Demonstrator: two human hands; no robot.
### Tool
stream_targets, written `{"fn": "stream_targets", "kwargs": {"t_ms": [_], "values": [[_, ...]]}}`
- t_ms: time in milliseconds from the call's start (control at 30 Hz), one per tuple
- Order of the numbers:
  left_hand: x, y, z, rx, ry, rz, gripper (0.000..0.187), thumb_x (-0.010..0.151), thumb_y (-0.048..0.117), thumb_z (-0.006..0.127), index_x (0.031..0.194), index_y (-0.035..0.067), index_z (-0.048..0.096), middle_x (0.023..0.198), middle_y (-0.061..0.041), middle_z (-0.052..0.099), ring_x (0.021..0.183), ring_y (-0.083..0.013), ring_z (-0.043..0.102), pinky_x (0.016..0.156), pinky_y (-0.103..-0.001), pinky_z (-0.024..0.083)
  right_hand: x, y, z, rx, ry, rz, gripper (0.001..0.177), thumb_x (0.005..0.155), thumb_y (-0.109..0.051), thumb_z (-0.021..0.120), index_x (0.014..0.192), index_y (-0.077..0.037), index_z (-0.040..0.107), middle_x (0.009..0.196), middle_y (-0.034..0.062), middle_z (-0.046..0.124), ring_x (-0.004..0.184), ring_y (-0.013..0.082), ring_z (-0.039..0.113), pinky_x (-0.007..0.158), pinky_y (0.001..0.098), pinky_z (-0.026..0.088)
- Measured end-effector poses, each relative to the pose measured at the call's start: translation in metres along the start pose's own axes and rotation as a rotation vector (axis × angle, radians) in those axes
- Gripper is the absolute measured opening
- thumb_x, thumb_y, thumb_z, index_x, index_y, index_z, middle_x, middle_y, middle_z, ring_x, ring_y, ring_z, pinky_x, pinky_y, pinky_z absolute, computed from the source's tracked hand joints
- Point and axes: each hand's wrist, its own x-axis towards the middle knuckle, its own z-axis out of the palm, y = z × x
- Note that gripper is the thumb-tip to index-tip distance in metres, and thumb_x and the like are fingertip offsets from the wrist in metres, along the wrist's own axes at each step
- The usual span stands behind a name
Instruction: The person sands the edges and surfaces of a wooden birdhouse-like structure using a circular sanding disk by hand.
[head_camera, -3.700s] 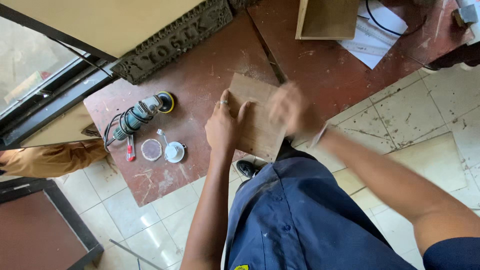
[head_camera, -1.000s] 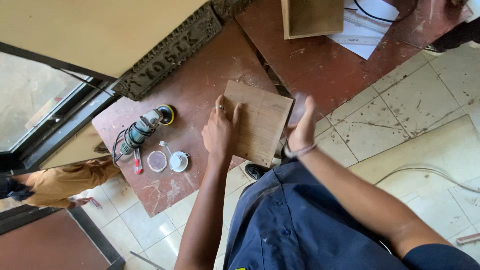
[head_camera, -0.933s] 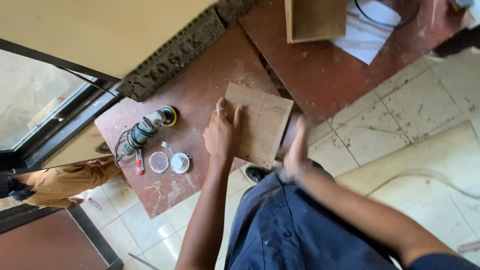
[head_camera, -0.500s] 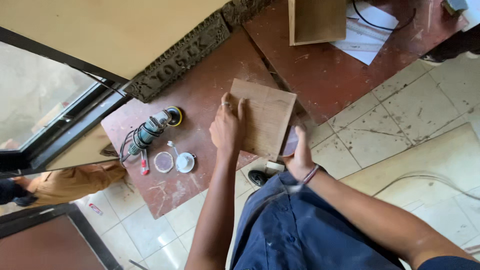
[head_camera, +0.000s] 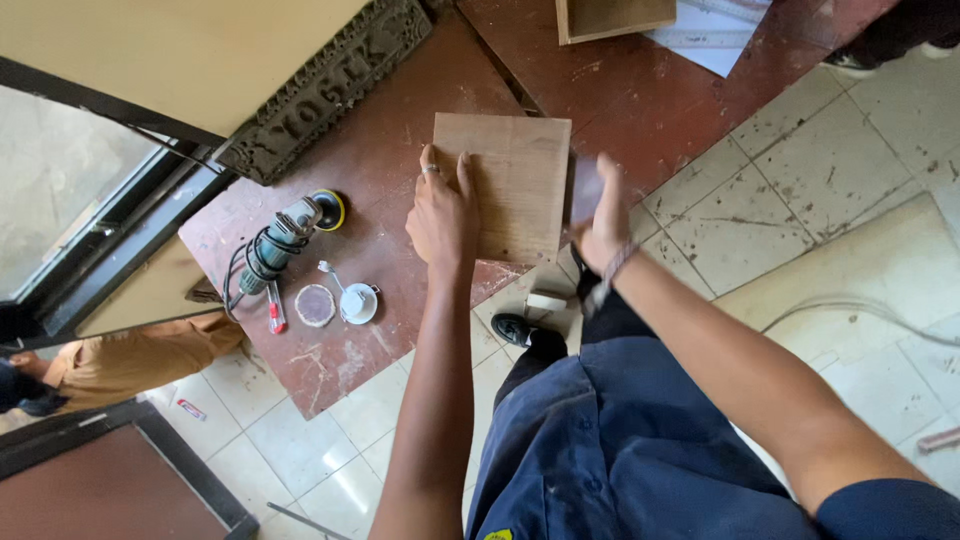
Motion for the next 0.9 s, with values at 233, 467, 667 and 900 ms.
{"fn": "stream_targets", "kwargs": {"t_ms": [233,467,667,900], "values": [[0.003,-0.006,0.004,0.006,0.057,-0.119,0.057,0.103,0.067,0.036,0.142,0.027,0.046,0.112,-0.015,0.071,0.095,-0.0473,0.073,0.083,-0.065,0.057,0.003,0.010,-0.022,-0.137,-0.051,0.033,0.041,0.074,-0.062,0.076,0.092,-0.027,0.067,0.084,-0.0031,0.067,0.072,0.0120,0.065,0.058,0.0269,0.055],[0.013,0.001,0.012,-0.007,0.028,-0.228,0.055,0.103,0.062,0.035,0.141,0.024,0.042,0.103,-0.019,0.070,0.096,-0.0479,0.073,0.087,-0.061,0.057,0.068,-0.025,0.025,0.078,-0.200,0.112,0.044,0.073,-0.056,0.080,0.098,-0.022,0.068,0.101,0.0014,0.071,0.095,0.0237,0.070,0.087,0.0493,0.058],[0.016,0.004,0.011,-0.004,-0.011,-0.262,0.058,0.100,0.066,0.032,0.140,0.026,0.045,0.108,-0.019,0.069,0.096,-0.0481,0.072,0.087,-0.060,0.057,0.034,-0.034,0.013,-0.167,-0.141,0.165,0.059,0.080,-0.057,0.078,0.121,-0.019,0.057,0.121,0.0027,0.061,0.110,0.0245,0.063,0.093,0.0508,0.060],[0.009,0.008,0.009,-0.032,0.031,-0.230,0.059,0.101,0.062,0.035,0.141,0.021,0.049,0.105,-0.020,0.071,0.090,-0.0504,0.073,0.082,-0.060,0.058,0.080,-0.041,0.051,0.013,-0.122,0.123,0.049,0.081,-0.050,0.077,0.115,-0.018,0.062,0.117,0.0057,0.065,0.112,0.0314,0.069,0.092,0.0563,0.064]]}}
